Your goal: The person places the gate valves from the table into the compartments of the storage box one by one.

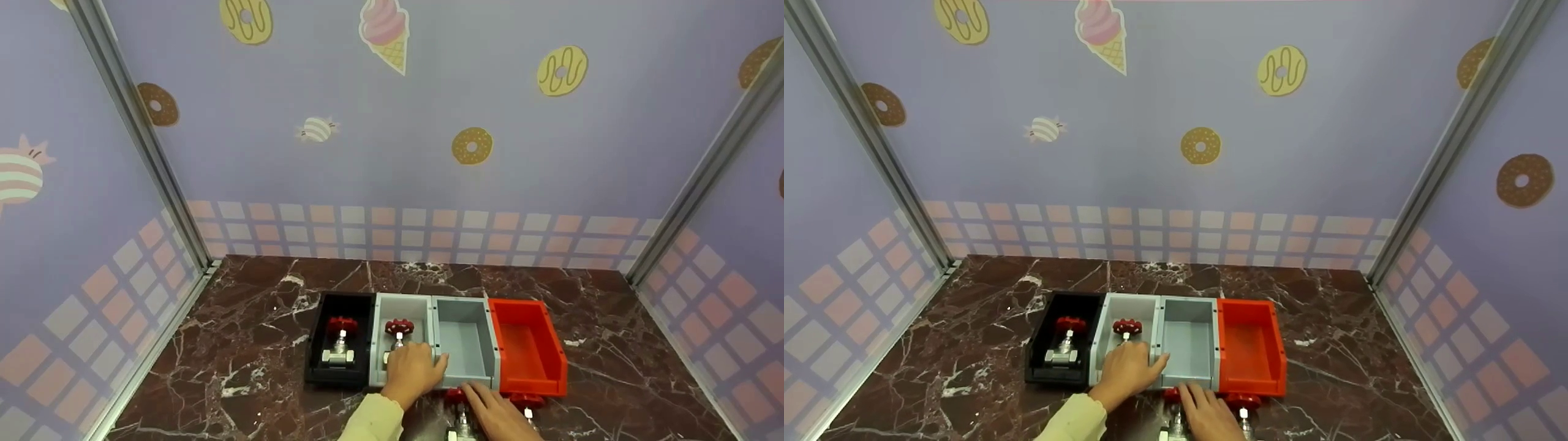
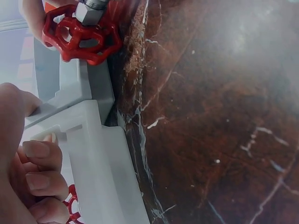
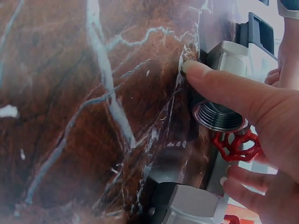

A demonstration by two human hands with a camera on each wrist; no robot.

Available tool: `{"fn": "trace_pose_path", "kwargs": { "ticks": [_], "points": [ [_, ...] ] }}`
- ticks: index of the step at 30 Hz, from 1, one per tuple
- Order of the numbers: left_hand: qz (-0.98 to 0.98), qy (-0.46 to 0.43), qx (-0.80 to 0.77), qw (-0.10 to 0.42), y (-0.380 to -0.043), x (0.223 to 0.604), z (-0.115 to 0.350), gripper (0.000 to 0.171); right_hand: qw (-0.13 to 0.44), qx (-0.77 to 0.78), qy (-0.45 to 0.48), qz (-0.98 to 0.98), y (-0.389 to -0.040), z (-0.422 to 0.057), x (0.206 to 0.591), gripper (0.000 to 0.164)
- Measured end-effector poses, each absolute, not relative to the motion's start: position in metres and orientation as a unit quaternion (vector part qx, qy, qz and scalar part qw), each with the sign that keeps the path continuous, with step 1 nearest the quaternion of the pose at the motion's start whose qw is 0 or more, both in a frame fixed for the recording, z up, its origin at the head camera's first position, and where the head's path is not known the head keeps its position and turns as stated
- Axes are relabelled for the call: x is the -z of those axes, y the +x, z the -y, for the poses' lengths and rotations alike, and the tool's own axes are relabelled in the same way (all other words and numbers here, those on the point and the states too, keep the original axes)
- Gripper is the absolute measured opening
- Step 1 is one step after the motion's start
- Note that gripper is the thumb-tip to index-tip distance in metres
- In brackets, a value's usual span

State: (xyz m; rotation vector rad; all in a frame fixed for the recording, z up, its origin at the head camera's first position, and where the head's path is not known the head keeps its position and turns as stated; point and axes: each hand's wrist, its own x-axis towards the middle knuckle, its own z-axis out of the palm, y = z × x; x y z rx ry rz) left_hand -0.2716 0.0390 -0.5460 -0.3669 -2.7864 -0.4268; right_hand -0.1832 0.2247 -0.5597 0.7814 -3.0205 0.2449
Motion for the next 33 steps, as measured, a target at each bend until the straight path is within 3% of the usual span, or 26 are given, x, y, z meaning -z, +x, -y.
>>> {"fn": "trace_pose_path", "kwargs": {
  "ticks": [3, 10, 23, 33],
  "points": [
    [0.970, -0.126, 0.150, 0.147, -0.272, 0.546, -0.040, 0.048, -0.015, -0.096, 0.249, 0.964, -0.184, -0.225, 0.558, 0.102],
    [0.971, -0.125, 0.153, 0.135, -0.271, 0.546, -0.042, 0.047, 0.010, -0.096, 0.267, 0.959, -0.183, -0.226, 0.559, 0.101],
    [0.971, -0.124, 0.146, 0.144, -0.270, 0.548, -0.045, 0.044, 0.188, -0.057, 0.332, 0.922, -0.183, -0.230, 0.572, 0.091],
    [0.974, -0.116, 0.126, 0.150, -0.270, 0.547, -0.046, 0.042, 0.252, -0.045, 0.356, 0.899, -0.185, -0.232, 0.577, 0.081]
  ]
}}
